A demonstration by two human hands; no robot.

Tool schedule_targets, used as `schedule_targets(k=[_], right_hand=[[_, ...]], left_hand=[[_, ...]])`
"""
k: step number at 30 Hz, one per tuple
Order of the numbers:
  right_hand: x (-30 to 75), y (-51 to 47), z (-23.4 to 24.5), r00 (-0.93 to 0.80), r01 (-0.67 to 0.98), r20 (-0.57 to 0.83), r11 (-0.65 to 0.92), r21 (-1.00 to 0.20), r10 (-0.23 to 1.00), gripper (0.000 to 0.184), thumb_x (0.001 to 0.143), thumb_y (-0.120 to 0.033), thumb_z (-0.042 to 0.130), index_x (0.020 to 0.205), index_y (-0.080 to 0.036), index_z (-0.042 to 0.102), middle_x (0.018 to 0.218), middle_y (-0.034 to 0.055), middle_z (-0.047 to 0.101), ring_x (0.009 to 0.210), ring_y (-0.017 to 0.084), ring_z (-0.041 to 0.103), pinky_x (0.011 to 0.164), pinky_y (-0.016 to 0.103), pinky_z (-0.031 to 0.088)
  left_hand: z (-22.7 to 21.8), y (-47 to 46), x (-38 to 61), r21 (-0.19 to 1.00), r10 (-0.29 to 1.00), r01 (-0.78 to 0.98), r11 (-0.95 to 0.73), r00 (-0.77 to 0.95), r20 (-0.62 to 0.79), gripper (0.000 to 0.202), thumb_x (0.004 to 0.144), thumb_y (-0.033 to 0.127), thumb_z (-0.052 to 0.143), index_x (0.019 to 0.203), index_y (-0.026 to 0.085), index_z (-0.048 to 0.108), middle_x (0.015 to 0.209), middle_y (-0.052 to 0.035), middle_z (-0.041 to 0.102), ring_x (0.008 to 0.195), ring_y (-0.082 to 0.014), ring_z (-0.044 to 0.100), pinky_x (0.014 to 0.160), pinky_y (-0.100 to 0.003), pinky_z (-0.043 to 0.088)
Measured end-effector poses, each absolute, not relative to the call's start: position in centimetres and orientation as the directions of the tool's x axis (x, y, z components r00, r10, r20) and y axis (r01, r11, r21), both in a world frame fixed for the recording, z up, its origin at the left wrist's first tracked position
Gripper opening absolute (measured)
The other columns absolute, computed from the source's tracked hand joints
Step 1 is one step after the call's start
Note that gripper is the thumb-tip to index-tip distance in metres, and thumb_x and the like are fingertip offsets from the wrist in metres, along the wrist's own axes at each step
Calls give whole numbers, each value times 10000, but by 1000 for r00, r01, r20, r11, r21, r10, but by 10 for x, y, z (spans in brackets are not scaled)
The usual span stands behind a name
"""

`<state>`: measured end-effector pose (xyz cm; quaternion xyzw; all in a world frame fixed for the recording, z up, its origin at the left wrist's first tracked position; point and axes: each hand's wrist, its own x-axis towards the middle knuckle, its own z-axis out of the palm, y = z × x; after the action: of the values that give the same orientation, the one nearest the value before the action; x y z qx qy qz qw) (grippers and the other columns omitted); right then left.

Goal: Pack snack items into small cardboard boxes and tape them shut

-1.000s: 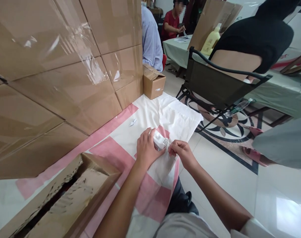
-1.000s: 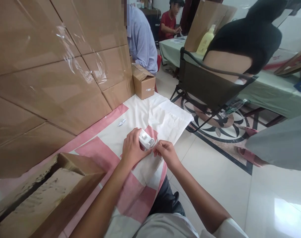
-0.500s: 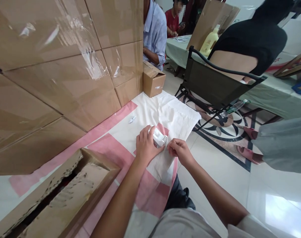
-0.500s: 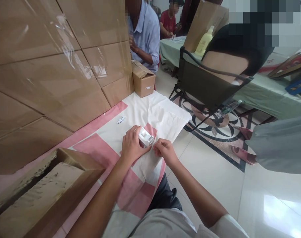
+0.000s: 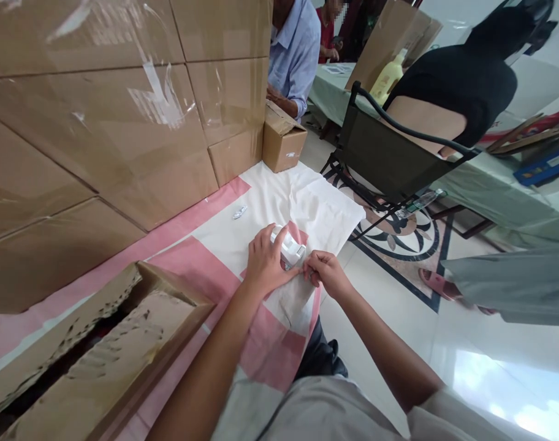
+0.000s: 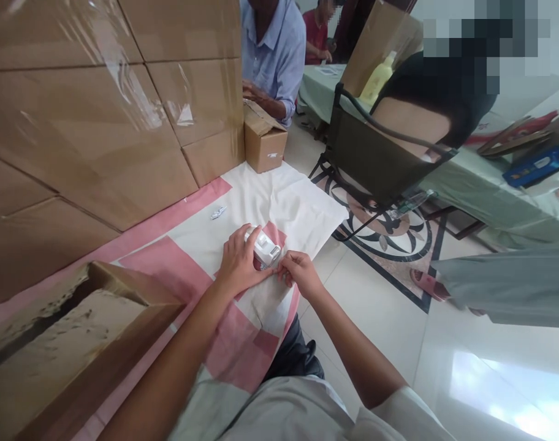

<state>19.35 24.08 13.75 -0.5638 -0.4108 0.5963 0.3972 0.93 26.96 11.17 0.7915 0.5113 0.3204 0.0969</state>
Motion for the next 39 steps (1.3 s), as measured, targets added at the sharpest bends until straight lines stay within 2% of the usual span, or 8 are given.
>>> schedule_targets(k=[4,7,9,14,20,24,28,39], right_hand=[[193,241,136,-53,5,-350,-350,-937,935,283,745,-371,710,564,-202,573,562,21,656,409,111,521,338,213,343],[194,240,137,-55,15,-350,-350,-937,935,292,748,-394,723,581,-197,586,568,22,657,420,113,535,341,210,372],[194,239,138,-52,16,-347,-347,-938,936,313,745,-412,732,579,-202,570,591,26,664,457,128,573,345,213,396],[195,237,140,-50,33,-351,-350,-936,935,311,769,-419,728,601,-205,577,602,29,666,490,149,606,366,231,448],[191,236,139,-14,68,-333,-331,-941,943,304,762,-403,710,598,-218,533,619,13,677,492,148,603,387,240,466],[185,234,135,55,91,-269,-273,-958,962,320,783,-374,678,588,-220,477,594,-38,601,427,103,529,397,232,431],[183,234,132,89,117,-231,-241,-963,969,360,800,-372,674,584,-221,429,574,-69,500,403,99,531,401,237,395],[194,239,133,-1,132,-317,-314,-940,948,446,803,-466,751,603,-209,447,490,-85,454,384,113,558,420,221,308]], left_hand=[[117,266,11,503,883,741,-444,266,387,843,800,490,745,1515,226,384,1560,-174,399,1429,-366,396,1102,-497,394],[120,262,20,513,901,771,-378,179,394,725,856,523,695,1473,234,446,1549,-174,418,1425,-366,406,1103,-513,380],[120,260,29,529,912,786,-321,108,395,717,855,547,696,1451,218,470,1538,-187,426,1414,-376,414,1103,-525,376],[117,258,45,568,914,786,-244,-9,405,709,824,465,728,1433,202,476,1535,-194,426,1395,-387,428,1117,-528,364],[120,258,49,601,918,770,-213,-52,392,690,833,462,723,1421,190,487,1531,-198,433,1402,-394,423,1127,-540,359],[122,257,49,615,928,761,-206,-47,369,693,843,442,723,1437,190,469,1534,-200,425,1421,-398,403,1132,-556,359],[122,257,50,631,931,747,-208,-48,362,687,860,423,709,1453,189,452,1540,-206,412,1432,-408,386,1132,-578,362],[121,258,52,650,936,734,-197,-56,346,670,865,410,694,1454,178,475,1558,-192,408,1457,-419,344,1169,-604,313]])
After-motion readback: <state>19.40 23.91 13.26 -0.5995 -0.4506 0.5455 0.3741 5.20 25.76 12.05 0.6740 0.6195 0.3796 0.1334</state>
